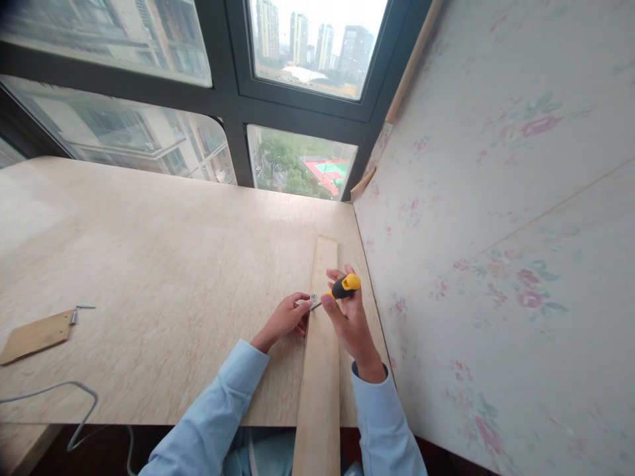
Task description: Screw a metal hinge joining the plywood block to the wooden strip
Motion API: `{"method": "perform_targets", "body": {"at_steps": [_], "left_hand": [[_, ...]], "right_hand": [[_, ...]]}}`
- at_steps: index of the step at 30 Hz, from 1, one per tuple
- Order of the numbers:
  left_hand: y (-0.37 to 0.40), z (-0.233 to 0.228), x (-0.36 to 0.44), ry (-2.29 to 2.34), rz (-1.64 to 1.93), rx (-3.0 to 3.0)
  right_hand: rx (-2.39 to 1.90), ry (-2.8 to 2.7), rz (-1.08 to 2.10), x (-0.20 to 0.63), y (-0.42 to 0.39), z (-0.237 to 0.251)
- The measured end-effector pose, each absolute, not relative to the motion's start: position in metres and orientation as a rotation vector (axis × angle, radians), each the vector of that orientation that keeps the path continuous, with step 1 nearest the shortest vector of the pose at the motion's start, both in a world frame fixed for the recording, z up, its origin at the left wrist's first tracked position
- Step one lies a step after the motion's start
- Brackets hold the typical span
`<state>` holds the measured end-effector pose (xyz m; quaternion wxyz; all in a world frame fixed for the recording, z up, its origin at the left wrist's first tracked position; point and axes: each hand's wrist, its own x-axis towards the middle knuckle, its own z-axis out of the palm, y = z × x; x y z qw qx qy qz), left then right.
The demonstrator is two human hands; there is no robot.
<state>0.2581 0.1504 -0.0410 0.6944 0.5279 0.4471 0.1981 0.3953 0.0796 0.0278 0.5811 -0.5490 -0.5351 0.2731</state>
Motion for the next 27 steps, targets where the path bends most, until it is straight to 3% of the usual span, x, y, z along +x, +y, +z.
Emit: {"method": "perform_targets", "body": {"at_steps": [3,7,16,23,27], "left_hand": [[0.150,-0.043,0.258,1.002,0.448,1.191],[0.150,-0.043,0.258,1.003,0.452,1.198],[0.149,-0.038,0.258,1.005,0.455,1.202],[0.150,-0.044,0.259,0.999,0.467,1.196],[0.150,-0.048,0.259,0.993,0.468,1.192]], "right_hand": [[-1.165,-1.217,0.861,0.395,0.071,0.034],[-1.229,-1.184,0.861,0.399,0.069,0.035],[-1.635,-1.202,0.164,0.402,0.090,0.025],[-1.269,-1.254,0.807,0.399,0.082,0.028],[-1.267,-1.199,0.741,0.403,0.078,0.039]]}}
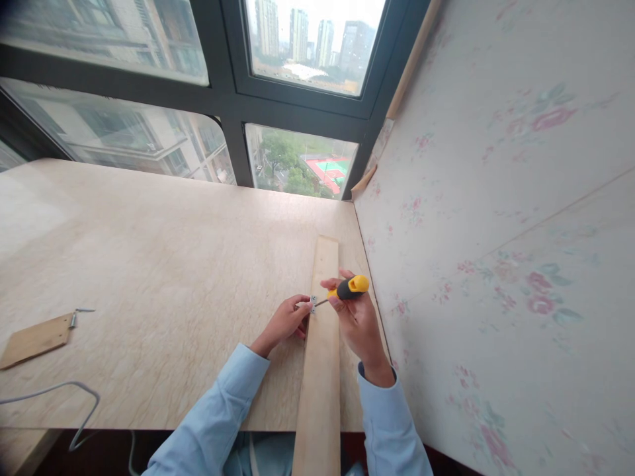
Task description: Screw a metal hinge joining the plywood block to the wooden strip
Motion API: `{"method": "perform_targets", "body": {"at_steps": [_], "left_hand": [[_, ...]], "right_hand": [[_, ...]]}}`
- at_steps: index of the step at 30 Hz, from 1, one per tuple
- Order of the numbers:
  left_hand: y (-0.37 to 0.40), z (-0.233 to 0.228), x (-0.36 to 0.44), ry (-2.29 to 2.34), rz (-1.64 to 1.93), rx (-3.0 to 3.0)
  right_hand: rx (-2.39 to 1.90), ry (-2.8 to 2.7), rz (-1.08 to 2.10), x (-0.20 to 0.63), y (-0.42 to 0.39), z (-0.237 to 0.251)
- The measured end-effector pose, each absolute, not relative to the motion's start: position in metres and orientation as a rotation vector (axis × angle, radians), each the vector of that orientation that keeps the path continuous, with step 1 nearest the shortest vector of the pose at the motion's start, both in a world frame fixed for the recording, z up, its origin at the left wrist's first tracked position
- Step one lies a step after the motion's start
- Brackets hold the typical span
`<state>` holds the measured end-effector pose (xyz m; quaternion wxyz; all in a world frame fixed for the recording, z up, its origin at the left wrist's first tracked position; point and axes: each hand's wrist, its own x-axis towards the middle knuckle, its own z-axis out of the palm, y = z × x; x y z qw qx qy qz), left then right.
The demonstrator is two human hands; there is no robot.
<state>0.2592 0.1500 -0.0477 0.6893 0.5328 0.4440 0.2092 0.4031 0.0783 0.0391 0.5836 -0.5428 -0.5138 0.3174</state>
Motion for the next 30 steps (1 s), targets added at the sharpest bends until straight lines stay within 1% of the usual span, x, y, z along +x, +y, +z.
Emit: {"method": "perform_targets", "body": {"at_steps": [4,13,30], "left_hand": [[0.151,-0.051,0.259,0.990,0.458,1.195],[0.150,-0.049,0.259,0.987,0.457,1.183],[0.149,-0.048,0.258,0.981,0.467,1.185]], "right_hand": [[-1.230,-1.118,0.633,0.408,0.085,0.041],[-1.258,-1.182,0.684,0.407,0.095,0.023],[-1.273,-1.119,0.653,0.404,0.098,0.023]]}}
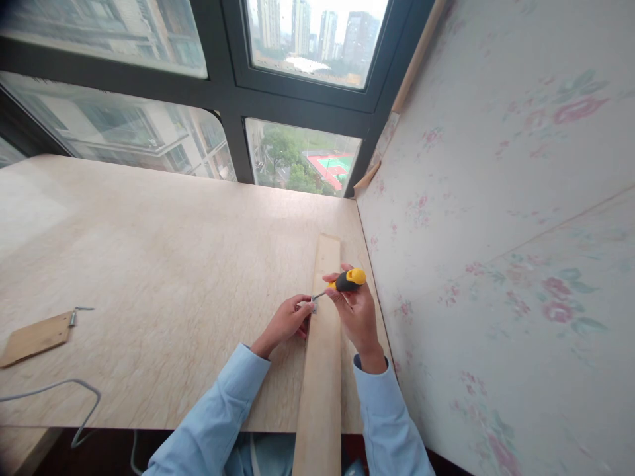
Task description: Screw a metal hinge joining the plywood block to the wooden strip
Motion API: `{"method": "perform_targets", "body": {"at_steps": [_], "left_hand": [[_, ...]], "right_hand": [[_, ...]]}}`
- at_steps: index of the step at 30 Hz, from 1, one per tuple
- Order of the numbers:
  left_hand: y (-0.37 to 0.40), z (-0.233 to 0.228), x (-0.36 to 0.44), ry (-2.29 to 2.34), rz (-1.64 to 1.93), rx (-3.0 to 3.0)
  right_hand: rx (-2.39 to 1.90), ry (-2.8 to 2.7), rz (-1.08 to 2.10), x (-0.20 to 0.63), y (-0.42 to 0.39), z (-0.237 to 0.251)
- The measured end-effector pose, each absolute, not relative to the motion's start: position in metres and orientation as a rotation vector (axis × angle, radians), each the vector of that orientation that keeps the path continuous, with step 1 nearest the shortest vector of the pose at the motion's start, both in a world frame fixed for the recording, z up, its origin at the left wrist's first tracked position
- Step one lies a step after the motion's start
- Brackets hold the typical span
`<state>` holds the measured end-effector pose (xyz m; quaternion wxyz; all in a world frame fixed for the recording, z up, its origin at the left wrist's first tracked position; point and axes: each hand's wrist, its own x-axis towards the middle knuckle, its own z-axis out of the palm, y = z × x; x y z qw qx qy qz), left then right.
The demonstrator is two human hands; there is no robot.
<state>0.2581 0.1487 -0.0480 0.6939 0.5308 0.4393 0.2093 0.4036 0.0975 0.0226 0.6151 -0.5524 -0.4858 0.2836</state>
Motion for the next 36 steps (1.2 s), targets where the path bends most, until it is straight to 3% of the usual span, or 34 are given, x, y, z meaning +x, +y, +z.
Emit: {"method": "perform_targets", "body": {"at_steps": [10,17,21,29,36], "left_hand": [[0.148,-0.045,0.258,0.991,0.468,1.192],[0.148,-0.049,0.258,0.985,0.465,1.189],[0.148,-0.047,0.258,0.992,0.460,1.186],[0.148,-0.046,0.258,0.982,0.474,1.196],[0.149,-0.047,0.258,0.984,0.469,1.199]], "right_hand": [[-1.556,-1.192,0.243,0.402,0.106,0.017],[-1.235,-1.151,0.761,0.401,0.090,0.023],[-1.191,-1.164,0.811,0.401,0.085,0.029],[-1.647,-1.214,0.128,0.400,0.103,0.032],[-1.325,-1.233,0.693,0.400,0.090,0.024]]}}
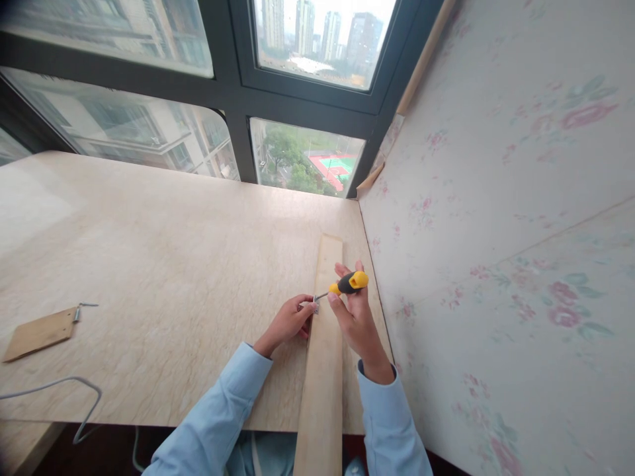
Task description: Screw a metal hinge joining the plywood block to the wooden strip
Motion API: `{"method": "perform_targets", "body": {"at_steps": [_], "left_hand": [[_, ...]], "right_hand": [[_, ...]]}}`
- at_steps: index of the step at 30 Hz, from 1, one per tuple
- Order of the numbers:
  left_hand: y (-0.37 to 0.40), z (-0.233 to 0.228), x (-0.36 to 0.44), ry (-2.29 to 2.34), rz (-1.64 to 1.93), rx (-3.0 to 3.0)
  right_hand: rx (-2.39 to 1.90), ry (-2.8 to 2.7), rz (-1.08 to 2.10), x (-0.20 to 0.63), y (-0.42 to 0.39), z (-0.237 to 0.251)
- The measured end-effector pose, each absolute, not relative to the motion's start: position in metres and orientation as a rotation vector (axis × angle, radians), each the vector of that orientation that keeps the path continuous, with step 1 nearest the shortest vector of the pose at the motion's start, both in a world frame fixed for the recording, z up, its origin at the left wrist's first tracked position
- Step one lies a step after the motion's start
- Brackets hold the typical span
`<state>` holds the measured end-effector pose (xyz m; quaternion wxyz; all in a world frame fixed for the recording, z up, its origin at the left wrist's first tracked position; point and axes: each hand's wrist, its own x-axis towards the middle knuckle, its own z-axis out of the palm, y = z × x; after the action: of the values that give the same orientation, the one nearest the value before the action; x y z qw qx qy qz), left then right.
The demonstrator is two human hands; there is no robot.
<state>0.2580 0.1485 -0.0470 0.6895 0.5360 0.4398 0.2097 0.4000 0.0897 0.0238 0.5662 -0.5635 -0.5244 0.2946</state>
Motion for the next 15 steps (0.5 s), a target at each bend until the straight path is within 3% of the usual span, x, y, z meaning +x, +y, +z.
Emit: {"method": "perform_targets", "body": {"at_steps": [3,9,11,15], "left_hand": [[0.148,-0.048,0.258,0.986,0.463,1.193],[0.148,-0.046,0.257,0.980,0.465,1.191],[0.148,-0.045,0.257,0.973,0.475,1.188],[0.148,-0.046,0.258,0.979,0.480,1.192]], "right_hand": [[-1.348,-1.227,0.738,0.402,0.086,0.027],[-1.729,-1.180,0.095,0.404,0.099,0.030],[-1.696,-1.190,0.156,0.404,0.101,0.027],[-1.414,-1.198,0.591,0.403,0.093,0.023]]}}
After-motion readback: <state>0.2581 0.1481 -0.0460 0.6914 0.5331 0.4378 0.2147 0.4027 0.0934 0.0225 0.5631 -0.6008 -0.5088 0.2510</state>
